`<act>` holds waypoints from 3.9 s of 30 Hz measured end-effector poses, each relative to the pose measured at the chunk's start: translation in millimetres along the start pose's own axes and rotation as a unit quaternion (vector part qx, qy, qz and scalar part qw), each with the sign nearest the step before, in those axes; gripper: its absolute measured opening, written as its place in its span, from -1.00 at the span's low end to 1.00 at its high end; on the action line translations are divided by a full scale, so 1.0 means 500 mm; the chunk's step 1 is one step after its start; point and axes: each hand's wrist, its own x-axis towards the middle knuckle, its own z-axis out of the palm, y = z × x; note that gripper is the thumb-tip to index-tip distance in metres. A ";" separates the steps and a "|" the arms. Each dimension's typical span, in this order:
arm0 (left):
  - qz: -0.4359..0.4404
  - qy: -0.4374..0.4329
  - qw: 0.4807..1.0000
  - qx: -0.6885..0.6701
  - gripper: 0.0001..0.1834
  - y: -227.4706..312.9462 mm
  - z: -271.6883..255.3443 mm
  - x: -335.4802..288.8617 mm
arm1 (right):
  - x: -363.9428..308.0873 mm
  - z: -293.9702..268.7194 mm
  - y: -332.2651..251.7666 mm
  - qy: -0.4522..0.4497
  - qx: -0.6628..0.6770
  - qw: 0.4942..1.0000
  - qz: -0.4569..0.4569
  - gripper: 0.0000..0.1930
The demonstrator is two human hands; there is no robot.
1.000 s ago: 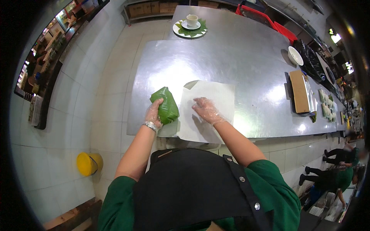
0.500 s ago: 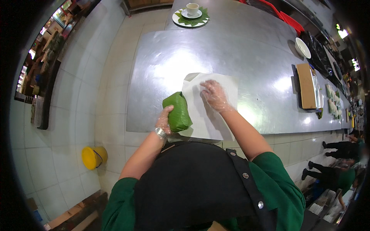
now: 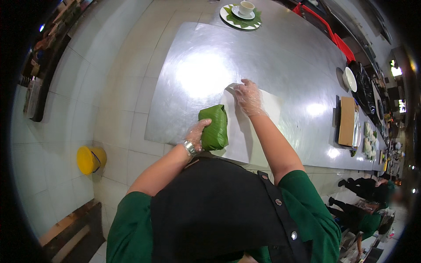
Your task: The person assembles a dish on a banana leaf by placing a hard-boiled egg, scooping a meat curry, adding sliced fried items, and topping with rice. The person then folds the banana leaf into a parcel and wraps it in paper.
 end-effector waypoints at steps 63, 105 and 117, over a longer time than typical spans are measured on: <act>0.061 -0.050 0.995 -0.067 -0.06 -0.058 0.098 0.113 | 0.017 -0.195 0.270 -0.280 -0.157 0.946 0.046 -0.23; 0.069 -0.078 0.994 -0.017 -0.29 -0.046 0.128 0.098 | -0.454 -0.135 0.084 -0.095 0.034 0.992 -0.075 -0.78; 0.014 -0.002 0.993 0.115 -0.21 -0.185 0.294 0.123 | -0.319 -0.194 0.043 -0.086 0.619 0.733 0.269 -0.02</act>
